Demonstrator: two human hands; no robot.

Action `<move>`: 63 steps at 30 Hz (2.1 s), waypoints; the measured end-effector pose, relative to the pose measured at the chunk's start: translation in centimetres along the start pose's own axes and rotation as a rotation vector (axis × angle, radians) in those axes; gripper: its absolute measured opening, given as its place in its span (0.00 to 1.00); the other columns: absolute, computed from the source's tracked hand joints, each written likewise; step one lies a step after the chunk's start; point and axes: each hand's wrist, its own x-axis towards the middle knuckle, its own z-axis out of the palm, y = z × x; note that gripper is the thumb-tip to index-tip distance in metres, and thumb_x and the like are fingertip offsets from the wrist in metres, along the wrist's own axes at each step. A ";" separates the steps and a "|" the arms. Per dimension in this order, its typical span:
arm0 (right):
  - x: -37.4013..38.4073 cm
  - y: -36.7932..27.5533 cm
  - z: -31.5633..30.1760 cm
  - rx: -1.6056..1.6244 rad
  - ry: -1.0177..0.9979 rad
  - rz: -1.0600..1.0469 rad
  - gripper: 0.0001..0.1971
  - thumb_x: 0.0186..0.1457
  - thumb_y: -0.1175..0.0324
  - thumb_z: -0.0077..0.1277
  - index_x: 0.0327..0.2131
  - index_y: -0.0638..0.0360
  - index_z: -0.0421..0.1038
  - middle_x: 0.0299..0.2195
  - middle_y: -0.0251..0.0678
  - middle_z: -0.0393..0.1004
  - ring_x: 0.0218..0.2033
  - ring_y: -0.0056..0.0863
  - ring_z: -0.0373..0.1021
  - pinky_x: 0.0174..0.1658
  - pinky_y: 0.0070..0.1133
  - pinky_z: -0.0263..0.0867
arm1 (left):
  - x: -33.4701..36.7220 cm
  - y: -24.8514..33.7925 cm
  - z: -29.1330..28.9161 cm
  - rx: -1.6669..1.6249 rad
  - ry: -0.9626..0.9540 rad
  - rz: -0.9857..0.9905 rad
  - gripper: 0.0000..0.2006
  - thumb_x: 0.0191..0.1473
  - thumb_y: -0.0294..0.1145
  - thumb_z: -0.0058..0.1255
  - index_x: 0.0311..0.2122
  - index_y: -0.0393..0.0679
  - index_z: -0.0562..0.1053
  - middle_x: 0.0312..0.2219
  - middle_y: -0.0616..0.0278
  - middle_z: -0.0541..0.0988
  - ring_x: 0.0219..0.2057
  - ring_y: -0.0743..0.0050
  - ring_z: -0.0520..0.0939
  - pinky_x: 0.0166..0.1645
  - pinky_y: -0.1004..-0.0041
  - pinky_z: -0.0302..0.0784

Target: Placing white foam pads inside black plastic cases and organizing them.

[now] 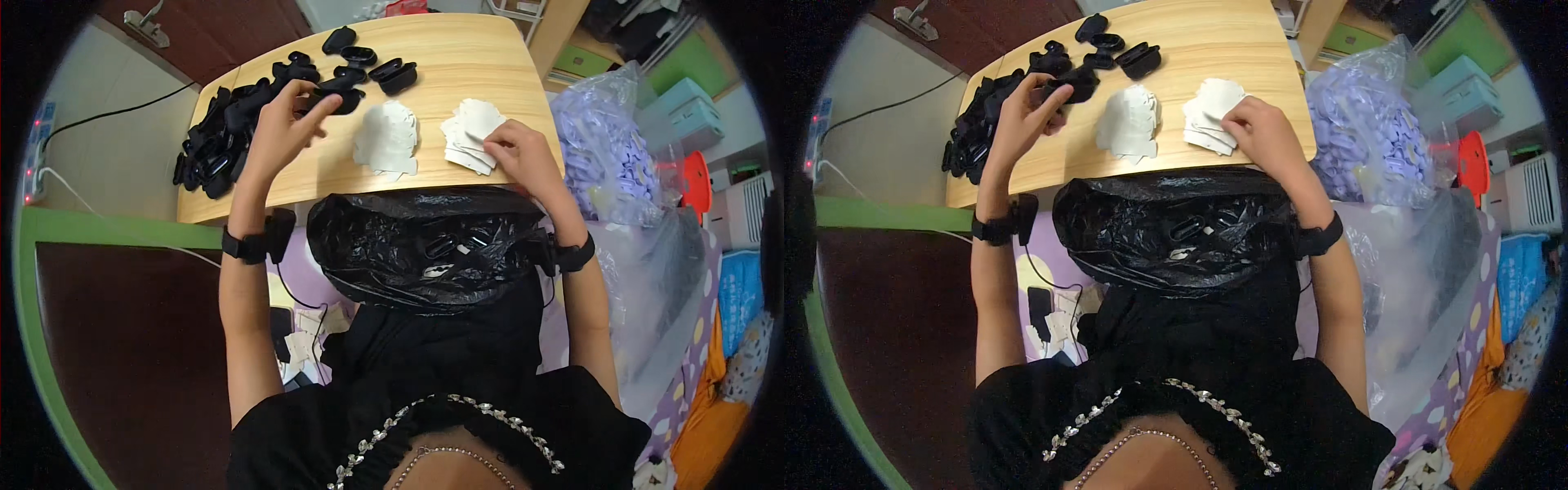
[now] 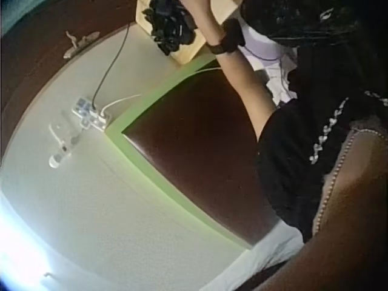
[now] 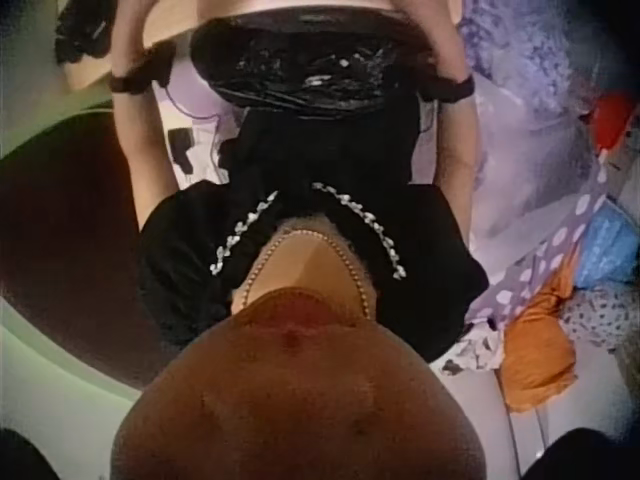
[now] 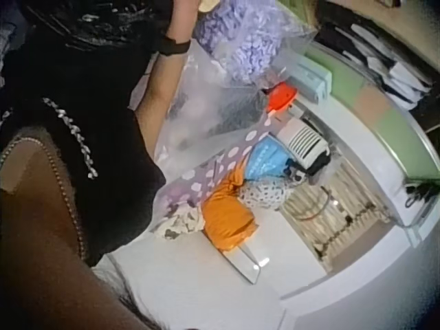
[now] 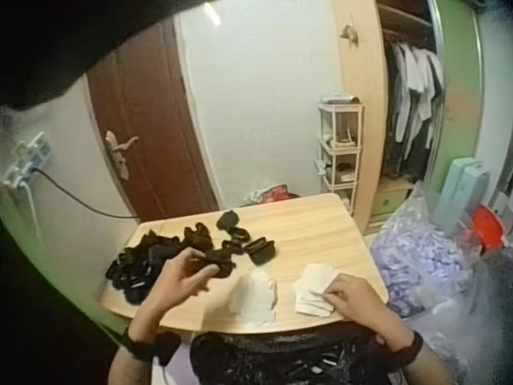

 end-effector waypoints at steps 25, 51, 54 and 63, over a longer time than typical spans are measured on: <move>-5.5 -14.6 -0.9 -0.276 0.261 -0.596 0.13 0.38 0.73 0.49 0.32 0.67 0.69 0.32 0.41 0.68 0.35 0.34 0.67 0.45 0.33 0.64 | -13.2 4.5 7.8 -0.518 0.274 0.372 0.19 0.33 0.20 0.61 0.37 0.37 0.75 0.32 0.57 0.79 0.30 0.81 0.78 0.33 0.82 0.73; -5.9 -15.4 4.2 -0.093 0.162 -0.362 0.14 0.39 0.78 0.48 0.35 0.62 0.71 0.35 0.36 0.70 0.39 0.33 0.69 0.54 0.41 0.51 | -14.8 0.3 9.1 -0.615 0.404 0.155 0.18 0.31 0.16 0.60 0.35 0.36 0.76 0.32 0.60 0.77 0.29 0.82 0.75 0.33 0.83 0.71; -5.0 -15.0 4.6 -0.086 0.115 -0.357 0.13 0.40 0.78 0.49 0.34 0.61 0.72 0.35 0.36 0.71 0.38 0.32 0.69 0.52 0.37 0.56 | -14.7 -1.0 8.5 -0.551 0.360 0.153 0.21 0.31 0.15 0.59 0.38 0.36 0.74 0.33 0.60 0.76 0.30 0.81 0.74 0.35 0.82 0.70; 3.7 -7.4 9.3 -0.102 -0.053 -0.378 0.12 0.45 0.69 0.54 0.34 0.63 0.71 0.32 0.37 0.68 0.33 0.34 0.67 0.34 0.23 0.65 | -15.8 -4.2 6.2 -1.140 0.128 -0.121 0.25 0.37 0.19 0.48 0.46 0.32 0.65 0.39 0.58 0.72 0.40 0.74 0.72 0.46 0.78 0.65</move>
